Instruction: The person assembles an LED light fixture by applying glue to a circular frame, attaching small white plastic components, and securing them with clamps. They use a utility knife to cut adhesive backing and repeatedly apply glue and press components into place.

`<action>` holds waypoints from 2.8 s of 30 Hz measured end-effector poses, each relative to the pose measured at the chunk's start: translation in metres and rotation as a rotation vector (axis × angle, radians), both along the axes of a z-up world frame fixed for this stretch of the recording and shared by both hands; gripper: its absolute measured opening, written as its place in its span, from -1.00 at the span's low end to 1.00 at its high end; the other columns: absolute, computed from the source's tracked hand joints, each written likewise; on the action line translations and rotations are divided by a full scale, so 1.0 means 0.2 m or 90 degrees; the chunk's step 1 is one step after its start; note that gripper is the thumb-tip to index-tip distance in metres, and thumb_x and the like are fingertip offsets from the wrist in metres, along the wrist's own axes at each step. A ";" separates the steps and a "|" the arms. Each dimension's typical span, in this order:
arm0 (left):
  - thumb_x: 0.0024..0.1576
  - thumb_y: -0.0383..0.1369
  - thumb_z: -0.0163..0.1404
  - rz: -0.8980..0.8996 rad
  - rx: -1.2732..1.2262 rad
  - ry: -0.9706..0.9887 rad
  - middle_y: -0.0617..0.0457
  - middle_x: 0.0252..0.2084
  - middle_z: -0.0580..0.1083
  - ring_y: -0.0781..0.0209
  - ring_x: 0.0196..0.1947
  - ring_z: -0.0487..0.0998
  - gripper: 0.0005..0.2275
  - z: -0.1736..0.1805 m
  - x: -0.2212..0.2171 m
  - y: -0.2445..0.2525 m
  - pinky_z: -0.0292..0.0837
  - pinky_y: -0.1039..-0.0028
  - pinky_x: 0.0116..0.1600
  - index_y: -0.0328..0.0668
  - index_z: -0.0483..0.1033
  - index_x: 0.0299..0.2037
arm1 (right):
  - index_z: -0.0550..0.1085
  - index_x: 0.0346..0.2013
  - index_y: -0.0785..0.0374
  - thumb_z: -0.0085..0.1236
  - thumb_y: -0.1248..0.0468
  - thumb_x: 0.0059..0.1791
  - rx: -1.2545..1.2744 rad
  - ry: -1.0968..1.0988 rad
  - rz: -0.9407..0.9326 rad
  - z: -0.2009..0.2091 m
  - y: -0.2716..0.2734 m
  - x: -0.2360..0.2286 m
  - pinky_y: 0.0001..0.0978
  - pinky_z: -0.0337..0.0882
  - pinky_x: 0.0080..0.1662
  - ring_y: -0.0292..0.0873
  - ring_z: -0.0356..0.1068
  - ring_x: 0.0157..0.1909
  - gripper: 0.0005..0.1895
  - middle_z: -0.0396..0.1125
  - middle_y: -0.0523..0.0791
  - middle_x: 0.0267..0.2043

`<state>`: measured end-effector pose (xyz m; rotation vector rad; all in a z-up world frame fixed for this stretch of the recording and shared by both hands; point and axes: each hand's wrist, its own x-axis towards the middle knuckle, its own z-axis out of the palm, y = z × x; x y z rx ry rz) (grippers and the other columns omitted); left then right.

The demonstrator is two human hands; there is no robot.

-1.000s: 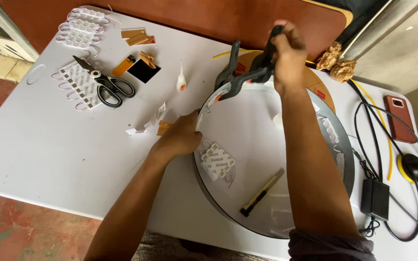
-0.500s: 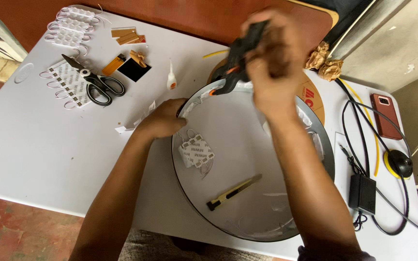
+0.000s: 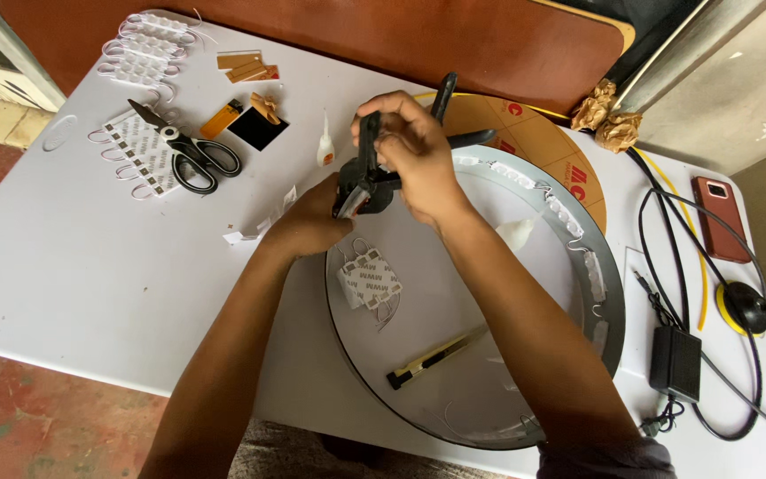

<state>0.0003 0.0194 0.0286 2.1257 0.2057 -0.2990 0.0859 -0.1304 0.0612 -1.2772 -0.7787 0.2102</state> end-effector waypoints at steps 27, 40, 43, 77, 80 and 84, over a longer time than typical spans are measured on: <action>0.04 -0.36 -0.02 -0.014 0.010 -0.083 -0.26 -0.20 0.55 -0.17 -0.12 0.60 -0.63 -0.13 0.02 0.04 0.51 0.15 -0.11 -0.48 0.48 0.00 | 0.41 0.23 0.37 -0.02 0.35 -0.07 0.045 0.140 0.092 -0.17 0.01 0.18 -0.12 0.53 0.13 0.02 0.50 0.10 -0.46 0.46 0.19 0.04; 0.08 -0.33 -0.05 -0.031 0.022 -0.050 -0.35 -0.11 0.53 -0.31 0.00 0.57 -0.64 -0.14 0.02 0.05 0.47 0.04 0.01 -0.43 0.43 0.04 | 0.56 0.01 0.36 0.06 0.53 0.06 -0.238 -0.362 -0.148 -0.03 -0.14 0.21 -0.27 0.61 -0.20 -0.07 0.57 -0.15 -0.74 0.52 0.06 -0.23; 0.08 -0.32 -0.04 -0.033 0.040 -0.084 -0.24 -0.10 0.54 -0.24 0.02 0.58 -0.63 -0.26 0.07 0.05 0.46 0.06 0.03 -0.32 0.43 0.08 | 0.56 -0.02 0.33 0.11 0.42 0.09 -0.363 -0.548 -0.308 0.05 -0.13 0.11 -0.16 0.60 -0.26 0.09 0.56 -0.18 -0.81 0.51 0.07 -0.23; 0.38 -0.25 -0.11 0.215 -0.285 -0.284 -0.43 0.40 0.26 -0.35 0.51 0.06 -0.77 -0.26 0.09 -0.05 -0.06 -0.01 0.52 -0.17 0.56 0.00 | 0.49 -0.02 0.26 0.20 0.31 -0.01 -0.620 -0.123 -0.108 -0.16 -0.83 -0.11 -0.06 0.55 -0.03 0.11 0.48 -0.01 -0.73 0.45 0.07 -0.09; 0.39 -0.28 -0.14 0.199 -0.278 -0.312 -0.48 0.34 0.31 -0.35 0.51 0.07 -0.77 -0.30 0.12 -0.03 -0.06 -0.03 0.52 -0.24 0.54 -0.03 | 0.41 0.04 0.35 0.19 0.38 0.01 -0.509 -0.013 -0.025 -0.13 -0.67 -0.21 -0.08 0.63 -0.06 0.09 0.51 -0.03 -0.69 0.44 0.11 -0.07; 0.41 -0.26 -0.17 0.175 -0.266 -0.321 -0.49 0.34 0.30 -0.40 0.50 0.04 -0.77 -0.31 0.11 -0.02 -0.08 -0.05 0.52 -0.23 0.50 -0.07 | 0.35 0.13 0.43 0.18 0.32 0.02 -0.392 0.087 0.067 -0.14 -0.48 -0.37 -0.18 0.64 -0.15 -0.03 0.48 -0.11 -0.58 0.45 0.10 -0.06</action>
